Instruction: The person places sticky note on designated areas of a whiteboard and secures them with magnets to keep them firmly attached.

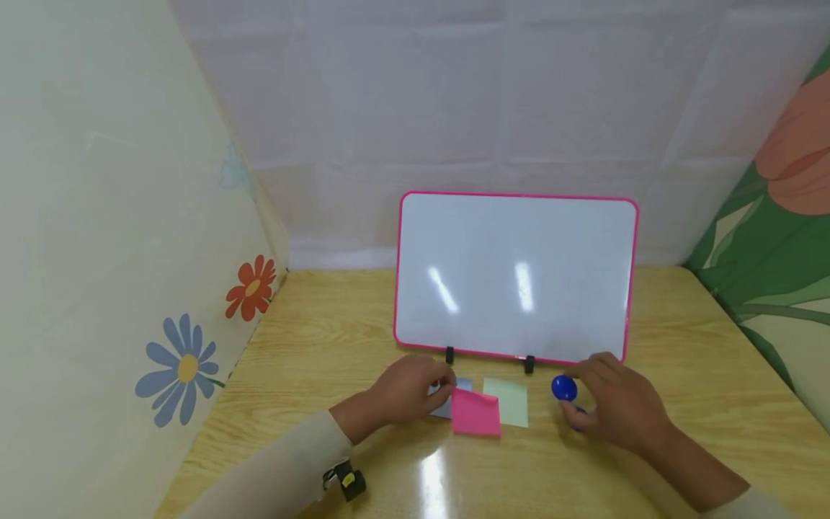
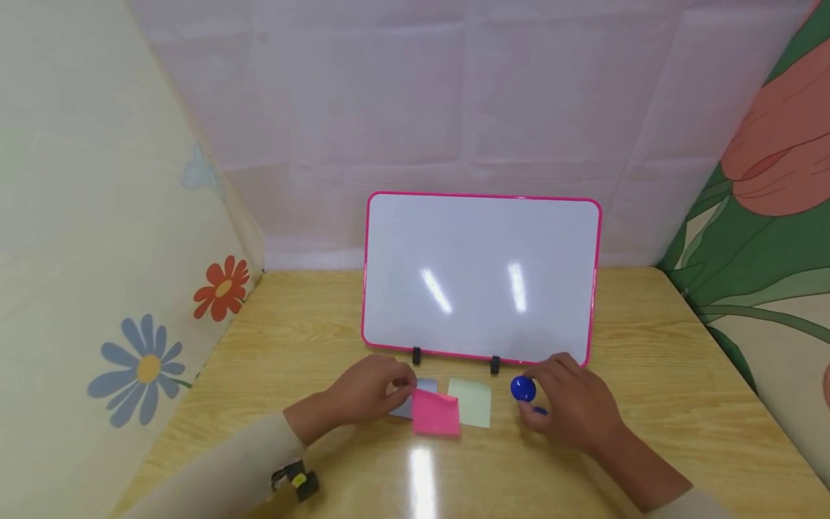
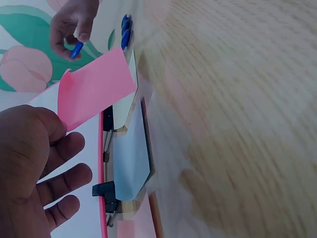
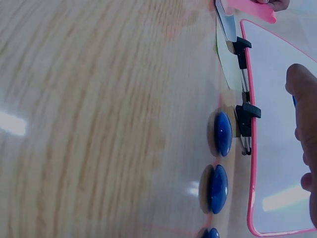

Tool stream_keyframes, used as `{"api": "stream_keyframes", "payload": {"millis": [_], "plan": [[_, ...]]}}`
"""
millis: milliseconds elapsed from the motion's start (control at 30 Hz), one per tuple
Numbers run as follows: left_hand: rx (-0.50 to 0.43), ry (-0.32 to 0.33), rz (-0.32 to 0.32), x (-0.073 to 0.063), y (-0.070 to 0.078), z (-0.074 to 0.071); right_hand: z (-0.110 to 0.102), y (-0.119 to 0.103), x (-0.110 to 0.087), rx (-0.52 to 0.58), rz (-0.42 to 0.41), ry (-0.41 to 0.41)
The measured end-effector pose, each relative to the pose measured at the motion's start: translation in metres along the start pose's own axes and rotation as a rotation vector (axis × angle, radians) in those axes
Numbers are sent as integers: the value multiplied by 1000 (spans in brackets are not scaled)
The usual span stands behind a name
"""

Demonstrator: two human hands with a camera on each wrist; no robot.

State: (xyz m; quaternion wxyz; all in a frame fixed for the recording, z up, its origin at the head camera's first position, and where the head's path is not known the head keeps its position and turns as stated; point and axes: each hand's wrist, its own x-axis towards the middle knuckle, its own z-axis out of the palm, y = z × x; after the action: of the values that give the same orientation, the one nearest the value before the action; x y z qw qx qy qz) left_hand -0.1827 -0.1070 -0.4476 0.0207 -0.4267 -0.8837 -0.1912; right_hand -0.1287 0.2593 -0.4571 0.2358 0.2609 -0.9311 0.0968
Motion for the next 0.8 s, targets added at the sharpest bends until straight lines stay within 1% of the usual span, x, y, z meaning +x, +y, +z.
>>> {"api": "stream_keyframes", "payload": {"millis": [100,233,467,700,800], "plan": [[1,23,10,5,-1,0,-1,3,2,-7,-12,14],[12,56,27,12,1,-4,-3,7,3,-14,-9,18],[33,60,27,22,3,-11,-8,12,6,-34,9,-10],[51,96,63,33,0,-13,-13,16,11,-36,-10,13],[65,92,55,39,0,-15,-15,17,13,-42,-18,25]]}}
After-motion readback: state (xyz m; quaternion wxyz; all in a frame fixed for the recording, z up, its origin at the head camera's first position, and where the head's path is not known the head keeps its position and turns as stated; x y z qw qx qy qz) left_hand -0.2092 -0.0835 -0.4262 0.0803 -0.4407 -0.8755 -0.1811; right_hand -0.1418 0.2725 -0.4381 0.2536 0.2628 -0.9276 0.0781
